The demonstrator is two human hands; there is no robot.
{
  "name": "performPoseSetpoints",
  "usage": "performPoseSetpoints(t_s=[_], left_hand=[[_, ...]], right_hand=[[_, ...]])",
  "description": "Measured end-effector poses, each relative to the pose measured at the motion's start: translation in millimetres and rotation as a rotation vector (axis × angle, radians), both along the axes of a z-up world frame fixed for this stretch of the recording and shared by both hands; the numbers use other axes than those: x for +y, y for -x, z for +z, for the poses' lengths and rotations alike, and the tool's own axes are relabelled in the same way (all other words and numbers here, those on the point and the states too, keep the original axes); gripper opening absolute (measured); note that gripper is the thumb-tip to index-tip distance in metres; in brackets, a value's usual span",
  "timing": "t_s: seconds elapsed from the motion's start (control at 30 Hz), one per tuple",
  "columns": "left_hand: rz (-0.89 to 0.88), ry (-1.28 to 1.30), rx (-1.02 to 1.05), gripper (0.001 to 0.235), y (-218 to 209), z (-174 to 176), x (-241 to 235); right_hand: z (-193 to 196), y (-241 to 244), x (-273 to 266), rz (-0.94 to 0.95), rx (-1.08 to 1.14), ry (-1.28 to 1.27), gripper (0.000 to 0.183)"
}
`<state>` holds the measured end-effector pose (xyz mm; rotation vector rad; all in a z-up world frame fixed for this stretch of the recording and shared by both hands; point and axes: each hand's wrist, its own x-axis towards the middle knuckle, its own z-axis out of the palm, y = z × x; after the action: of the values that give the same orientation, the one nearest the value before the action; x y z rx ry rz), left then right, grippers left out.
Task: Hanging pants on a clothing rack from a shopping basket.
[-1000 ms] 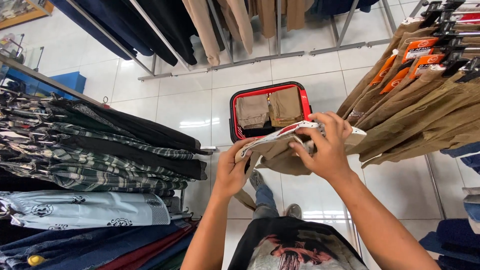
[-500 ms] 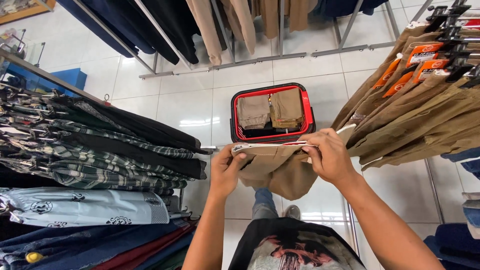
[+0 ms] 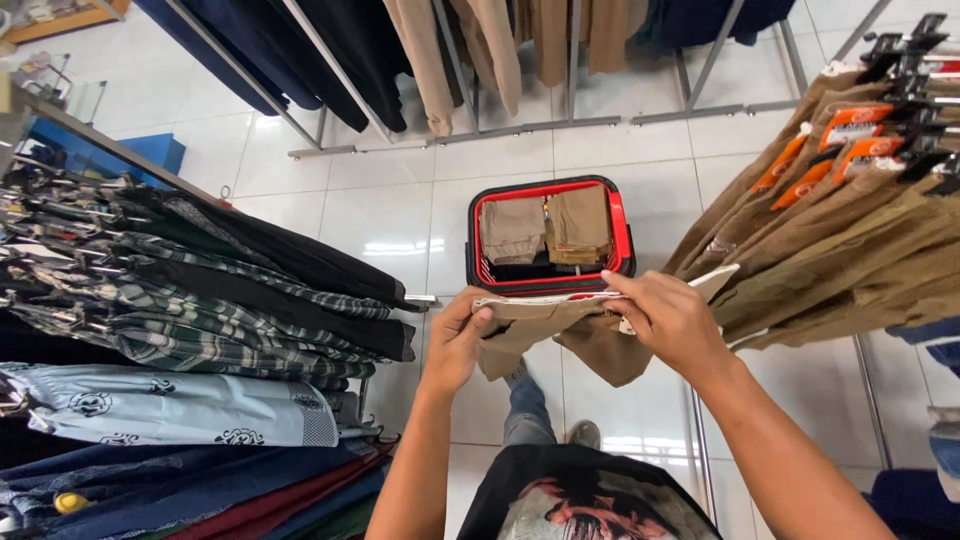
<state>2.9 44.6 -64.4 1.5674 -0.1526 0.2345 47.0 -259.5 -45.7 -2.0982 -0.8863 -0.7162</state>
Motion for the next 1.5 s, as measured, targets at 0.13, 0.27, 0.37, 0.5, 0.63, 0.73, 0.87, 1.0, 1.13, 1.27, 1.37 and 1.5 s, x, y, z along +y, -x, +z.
performPoseSetpoints(t_s=[0.13,0.27,0.37,0.5,0.63,0.73,0.87,1.0,1.13,1.27,1.37,1.5], left_hand=[[0.063,-0.010,-0.019,0.017,-0.6,-6.5,4.7],[0.091,-0.046,0.020,0.015,4.2,-6.5,3.6],[0.116,-0.049,0.047,0.015,9.8,-16.0,7.0],[0.150,-0.081,0.120,0.015,12.6,-32.5,14.0],[0.135,-0.158,0.190,0.019,2.6,-68.6,27.1],[0.143,-0.132,0.279,0.018,-18.5,-89.2,28.9],[0.169,-0.088,0.411,0.018,-61.3,-145.5,33.9],[0.157,-0.040,0.456,0.018,-120.4,-182.4,43.4],[0.160,-0.071,0.622,0.019,-192.3,-237.6,61.9],[0.158,-0.115,0.722,0.025,-279.8,-329.5,90.5],[0.169,-0.186,0.565,0.018,-353.3,-379.5,104.1],[0.240,-0.126,0.533,0.007,-480.0,-426.4,126.0]], right_hand=[[-1.7,-6.2,3.0,-0.033,-0.127,0.048,0.012],[-61.4,-21.7,-6.1,-0.113,-0.255,0.149,0.020],[-63.9,-26.0,-0.4,-0.104,-0.261,0.186,0.023],[-85.2,-30.6,5.5,-0.098,-0.269,0.236,0.023],[-74.5,-36.6,20.0,-0.032,-0.265,0.314,0.008],[-110.6,-56.0,25.2,-0.045,-0.196,0.329,0.010],[-171.5,-89.5,27.1,-0.116,-0.102,0.404,0.009],[-224.2,-144.8,39.9,-0.125,-0.016,0.406,0.008],[-291.9,-217.1,56.3,-0.097,0.115,0.442,0.010],[-347.2,-319.2,85.8,-0.120,0.147,0.447,0.006],[-394.4,-398.4,103.6,-0.151,0.120,0.479,0.008],[-478.6,-509.0,120.2,-0.224,0.129,0.517,0.014]])
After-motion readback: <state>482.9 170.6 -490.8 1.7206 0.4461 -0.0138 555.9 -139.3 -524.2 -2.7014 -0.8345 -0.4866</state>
